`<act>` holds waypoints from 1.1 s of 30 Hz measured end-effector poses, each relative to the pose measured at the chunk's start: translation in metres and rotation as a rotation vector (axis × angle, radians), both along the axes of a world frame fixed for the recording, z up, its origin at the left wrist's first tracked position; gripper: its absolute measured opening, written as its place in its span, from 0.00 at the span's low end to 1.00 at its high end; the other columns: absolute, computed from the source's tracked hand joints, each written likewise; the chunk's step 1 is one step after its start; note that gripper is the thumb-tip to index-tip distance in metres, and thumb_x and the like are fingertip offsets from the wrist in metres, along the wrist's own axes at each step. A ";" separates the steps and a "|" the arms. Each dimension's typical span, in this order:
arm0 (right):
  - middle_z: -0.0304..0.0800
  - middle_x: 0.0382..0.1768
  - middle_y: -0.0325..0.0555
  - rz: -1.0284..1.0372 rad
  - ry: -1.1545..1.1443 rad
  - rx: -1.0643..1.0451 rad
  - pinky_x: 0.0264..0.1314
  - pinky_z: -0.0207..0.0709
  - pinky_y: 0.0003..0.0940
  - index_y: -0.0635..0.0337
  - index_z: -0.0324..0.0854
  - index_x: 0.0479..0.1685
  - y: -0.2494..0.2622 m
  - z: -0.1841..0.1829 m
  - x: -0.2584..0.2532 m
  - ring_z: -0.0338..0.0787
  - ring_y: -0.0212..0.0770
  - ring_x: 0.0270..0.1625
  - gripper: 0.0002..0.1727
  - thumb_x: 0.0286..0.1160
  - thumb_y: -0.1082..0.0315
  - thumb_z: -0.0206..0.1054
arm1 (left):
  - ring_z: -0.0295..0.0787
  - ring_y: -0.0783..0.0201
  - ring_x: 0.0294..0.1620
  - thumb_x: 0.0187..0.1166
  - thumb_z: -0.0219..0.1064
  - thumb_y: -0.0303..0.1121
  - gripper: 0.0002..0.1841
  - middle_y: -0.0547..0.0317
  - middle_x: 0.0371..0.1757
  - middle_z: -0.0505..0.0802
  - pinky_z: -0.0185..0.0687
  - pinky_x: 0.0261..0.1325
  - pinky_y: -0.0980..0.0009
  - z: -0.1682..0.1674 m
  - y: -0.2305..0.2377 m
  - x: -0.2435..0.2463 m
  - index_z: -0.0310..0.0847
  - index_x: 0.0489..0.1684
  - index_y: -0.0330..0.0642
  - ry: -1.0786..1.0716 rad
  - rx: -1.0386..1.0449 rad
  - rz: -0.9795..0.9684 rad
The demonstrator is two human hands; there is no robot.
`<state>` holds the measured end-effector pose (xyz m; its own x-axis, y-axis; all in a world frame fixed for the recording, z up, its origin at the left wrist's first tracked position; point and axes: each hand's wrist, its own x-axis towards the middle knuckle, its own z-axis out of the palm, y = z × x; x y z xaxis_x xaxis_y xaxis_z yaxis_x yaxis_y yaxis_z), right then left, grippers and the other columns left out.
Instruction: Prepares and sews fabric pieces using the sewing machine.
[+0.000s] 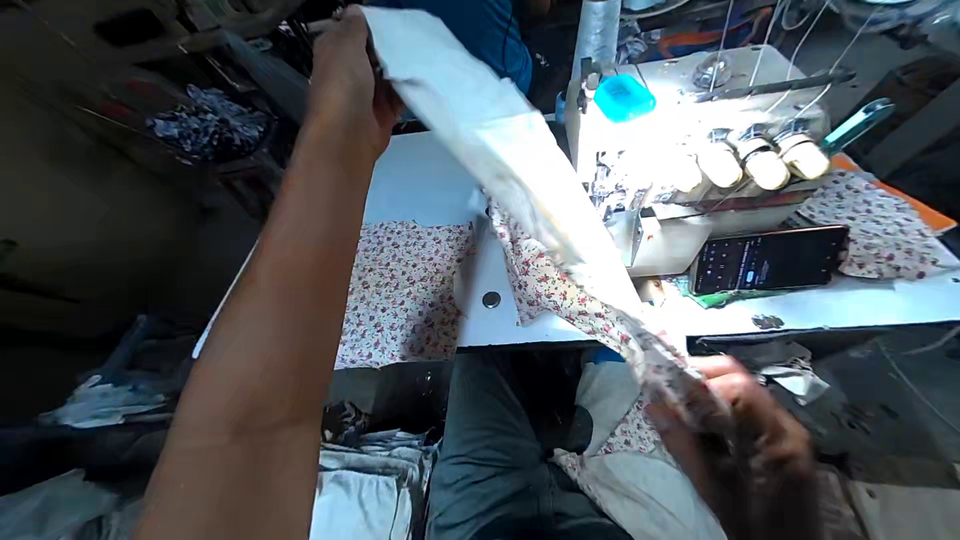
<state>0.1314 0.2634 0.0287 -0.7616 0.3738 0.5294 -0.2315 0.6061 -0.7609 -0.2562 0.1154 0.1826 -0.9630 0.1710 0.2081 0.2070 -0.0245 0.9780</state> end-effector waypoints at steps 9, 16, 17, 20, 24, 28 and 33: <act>0.93 0.39 0.46 0.822 -0.186 0.160 0.35 0.84 0.32 0.57 0.89 0.55 -0.082 -0.020 -0.013 0.92 0.39 0.36 0.15 0.82 0.56 0.69 | 0.77 0.15 0.66 0.87 0.64 0.39 0.23 0.17 0.63 0.83 0.65 0.62 0.16 -0.096 -0.173 0.002 0.77 0.70 0.27 0.254 -1.356 0.084; 0.93 0.40 0.45 0.467 -0.129 0.285 0.39 0.86 0.31 0.58 0.91 0.44 -0.057 -0.033 -0.097 0.91 0.36 0.37 0.11 0.84 0.66 0.63 | 0.89 0.41 0.52 0.86 0.63 0.29 0.13 0.31 0.57 0.88 0.83 0.59 0.45 -0.127 -0.209 0.081 0.85 0.56 0.27 0.436 -0.953 -0.017; 0.92 0.39 0.45 0.430 -0.115 0.304 0.38 0.85 0.32 0.59 0.91 0.44 -0.057 -0.034 -0.114 0.91 0.37 0.35 0.10 0.84 0.67 0.63 | 0.90 0.45 0.50 0.85 0.64 0.29 0.12 0.35 0.54 0.90 0.84 0.58 0.48 -0.133 -0.207 0.094 0.87 0.53 0.27 0.458 -0.905 -0.042; 0.88 0.42 0.51 0.363 -0.059 0.367 0.35 0.85 0.40 0.63 0.90 0.45 -0.064 -0.040 -0.160 0.90 0.44 0.36 0.08 0.80 0.72 0.65 | 0.91 0.55 0.45 0.82 0.67 0.28 0.10 0.42 0.50 0.93 0.86 0.56 0.58 -0.156 -0.207 0.119 0.90 0.48 0.30 0.507 -0.849 -0.047; 0.86 0.48 0.56 0.267 -0.248 0.460 0.28 0.81 0.51 0.62 0.90 0.47 -0.077 -0.048 -0.191 0.89 0.54 0.31 0.07 0.78 0.70 0.71 | 0.91 0.48 0.44 0.79 0.72 0.30 0.09 0.41 0.52 0.92 0.85 0.51 0.50 -0.180 -0.218 0.127 0.92 0.49 0.35 0.470 -0.958 0.011; 0.87 0.44 0.54 0.291 -0.274 0.335 0.29 0.82 0.49 0.63 0.87 0.45 -0.071 -0.043 -0.183 0.88 0.50 0.31 0.05 0.80 0.71 0.69 | 0.90 0.46 0.48 0.78 0.73 0.30 0.08 0.41 0.52 0.92 0.83 0.54 0.46 -0.191 -0.225 0.133 0.93 0.44 0.35 0.463 -0.982 0.044; 0.88 0.31 0.42 0.291 -0.179 0.099 0.28 0.87 0.29 0.63 0.79 0.54 -0.033 0.013 -0.132 0.87 0.30 0.22 0.10 0.90 0.66 0.57 | 0.81 0.68 0.24 0.88 0.62 0.36 0.13 0.52 0.44 0.90 0.80 0.28 0.70 -0.148 -0.220 0.164 0.81 0.59 0.36 0.248 -0.703 0.125</act>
